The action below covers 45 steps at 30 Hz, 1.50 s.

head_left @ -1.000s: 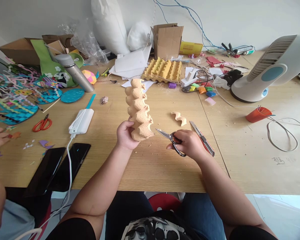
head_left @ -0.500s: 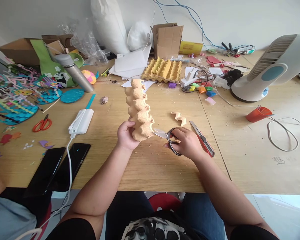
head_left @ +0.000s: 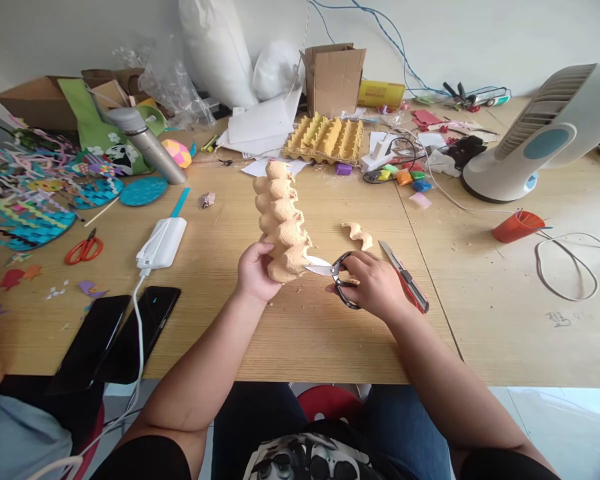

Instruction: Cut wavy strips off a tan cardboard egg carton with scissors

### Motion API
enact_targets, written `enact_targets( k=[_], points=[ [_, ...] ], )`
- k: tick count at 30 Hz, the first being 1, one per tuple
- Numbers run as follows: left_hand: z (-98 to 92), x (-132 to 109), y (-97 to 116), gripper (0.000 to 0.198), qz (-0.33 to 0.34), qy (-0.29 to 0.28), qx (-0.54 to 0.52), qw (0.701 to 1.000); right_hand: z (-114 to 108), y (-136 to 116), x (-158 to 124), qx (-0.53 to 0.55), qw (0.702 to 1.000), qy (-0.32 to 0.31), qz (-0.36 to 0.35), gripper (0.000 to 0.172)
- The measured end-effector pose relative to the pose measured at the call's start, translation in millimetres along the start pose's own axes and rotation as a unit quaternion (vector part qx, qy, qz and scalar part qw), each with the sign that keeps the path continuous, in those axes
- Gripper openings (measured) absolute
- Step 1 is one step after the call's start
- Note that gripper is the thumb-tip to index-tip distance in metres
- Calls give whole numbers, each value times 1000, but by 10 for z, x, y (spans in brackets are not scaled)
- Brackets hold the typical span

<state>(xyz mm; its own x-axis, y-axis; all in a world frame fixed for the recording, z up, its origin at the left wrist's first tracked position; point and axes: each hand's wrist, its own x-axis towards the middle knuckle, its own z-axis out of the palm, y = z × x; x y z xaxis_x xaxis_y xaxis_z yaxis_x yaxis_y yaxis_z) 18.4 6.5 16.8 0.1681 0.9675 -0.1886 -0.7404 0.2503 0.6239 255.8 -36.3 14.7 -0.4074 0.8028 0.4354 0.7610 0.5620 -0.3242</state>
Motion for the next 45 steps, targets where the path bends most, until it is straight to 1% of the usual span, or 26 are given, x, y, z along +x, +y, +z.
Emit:
enact_targets(
  k=[5, 9, 12, 15, 18, 21, 23, 25, 27, 29, 30, 32, 36, 42, 45],
  points=[
    [8, -12, -3, 52, 0, -1, 0, 1000, 14, 28, -2, -27, 1000, 7, 10, 46],
    [15, -21, -7, 53, -7, 1, -1, 1000, 28, 53, -15, -48, 998, 29, 17, 47],
    [24, -27, -12, 52, 0, -7, 0, 1000, 31, 56, -27, -36, 998, 46, 31, 47],
    [38, -34, -11, 49, 3, -11, 1, 1000, 23, 44, -24, 27, 995, 62, 77, 47],
    [44, -38, -10, 46, 4, -4, 4, 1000, 15, 37, -2, 97, 981, 65, 157, 45],
    [33, -33, -17, 43, 13, -10, 13, 1000, 25, 33, 27, 144, 966, 37, 210, 32],
    [22, -25, -29, 44, 32, -21, 15, 999, 39, 15, 43, 175, 959, 13, 220, 22],
    [16, -15, -41, 45, 57, -34, 13, 998, 56, -25, 50, 231, 948, -11, 221, 18],
    [17, -10, -51, 48, 76, -46, 13, 996, 72, -79, 47, 316, 922, -38, 221, 21],
    [25, -10, -58, 52, 85, -55, 15, 995, 87, -129, 36, 401, 888, -64, 218, 27],
    [29, -12, -61, 54, 87, -59, 17, 994, 94, -148, 30, 432, 873, -76, 213, 31],
    [35, -19, -67, 57, 87, -63, 21, 994, 105, -169, 20, 469, 855, -91, 201, 35],
    [40, -33, -83, 60, 81, -58, 33, 994, 107, -176, 20, 487, 847, -82, 196, 37],
    [56, -60, -115, 55, 67, -85, 32, 994, 110, -196, 26, 474, 848, -71, 227, 45],
    [61, -65, -140, 57, 57, -86, 26, 994, 129, -196, 17, 467, 850, -60, 235, 48]
  ],
)
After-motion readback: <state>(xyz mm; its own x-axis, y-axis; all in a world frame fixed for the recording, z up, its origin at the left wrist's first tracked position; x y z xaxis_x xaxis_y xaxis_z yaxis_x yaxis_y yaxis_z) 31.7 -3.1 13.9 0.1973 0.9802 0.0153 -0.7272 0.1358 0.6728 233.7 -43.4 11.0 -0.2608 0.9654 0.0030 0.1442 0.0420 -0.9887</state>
